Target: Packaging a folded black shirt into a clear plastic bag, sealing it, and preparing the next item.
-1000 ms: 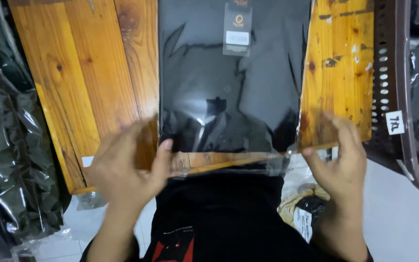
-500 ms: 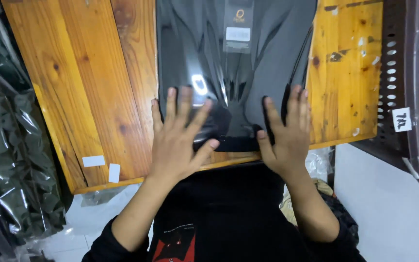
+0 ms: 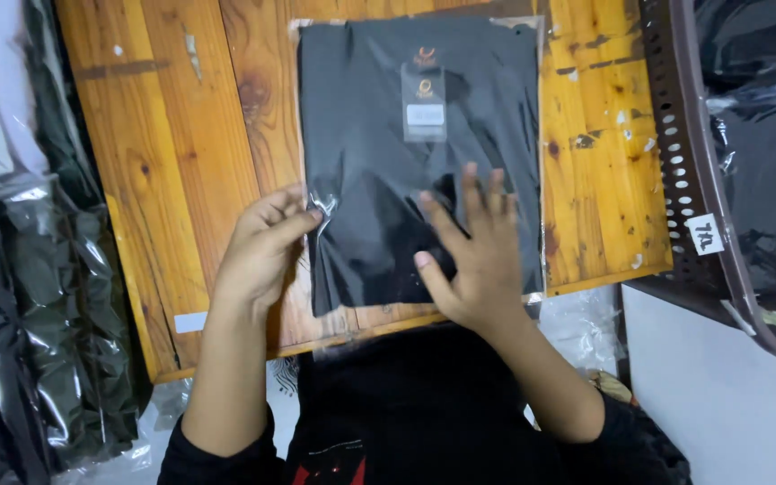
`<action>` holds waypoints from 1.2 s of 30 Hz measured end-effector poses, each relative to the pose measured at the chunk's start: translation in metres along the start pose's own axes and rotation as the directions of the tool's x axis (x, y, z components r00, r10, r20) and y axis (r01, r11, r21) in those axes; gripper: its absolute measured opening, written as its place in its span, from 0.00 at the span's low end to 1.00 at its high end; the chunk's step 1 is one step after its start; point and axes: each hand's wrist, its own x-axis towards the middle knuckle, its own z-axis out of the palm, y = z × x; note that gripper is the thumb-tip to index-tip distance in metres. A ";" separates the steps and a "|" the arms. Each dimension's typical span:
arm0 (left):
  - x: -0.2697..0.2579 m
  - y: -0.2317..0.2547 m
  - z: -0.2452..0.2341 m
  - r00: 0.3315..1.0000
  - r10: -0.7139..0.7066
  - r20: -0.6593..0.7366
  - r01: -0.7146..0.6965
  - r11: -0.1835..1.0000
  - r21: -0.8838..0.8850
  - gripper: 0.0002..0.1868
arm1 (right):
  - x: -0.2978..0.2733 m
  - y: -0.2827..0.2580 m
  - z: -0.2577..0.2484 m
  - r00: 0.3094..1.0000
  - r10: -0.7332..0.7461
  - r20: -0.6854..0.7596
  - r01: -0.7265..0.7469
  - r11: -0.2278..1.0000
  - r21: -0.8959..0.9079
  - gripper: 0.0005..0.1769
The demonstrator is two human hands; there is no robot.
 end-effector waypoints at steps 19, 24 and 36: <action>-0.010 0.143 0.134 0.790 0.416 0.451 -0.515 0.849 0.120 0.08 | 0.008 -0.045 0.015 0.993 0.082 -0.090 0.025 0.584 0.811 0.30; 0.047 0.099 0.206 0.870 0.304 0.388 -0.370 0.923 0.106 0.06 | 0.003 -0.037 0.017 0.978 0.206 -0.032 -0.080 0.514 0.854 0.26; 0.013 0.100 0.160 0.754 0.179 0.632 -0.571 0.654 0.496 0.37 | -0.011 0.008 0.054 0.874 0.446 0.192 -0.326 0.247 0.912 0.18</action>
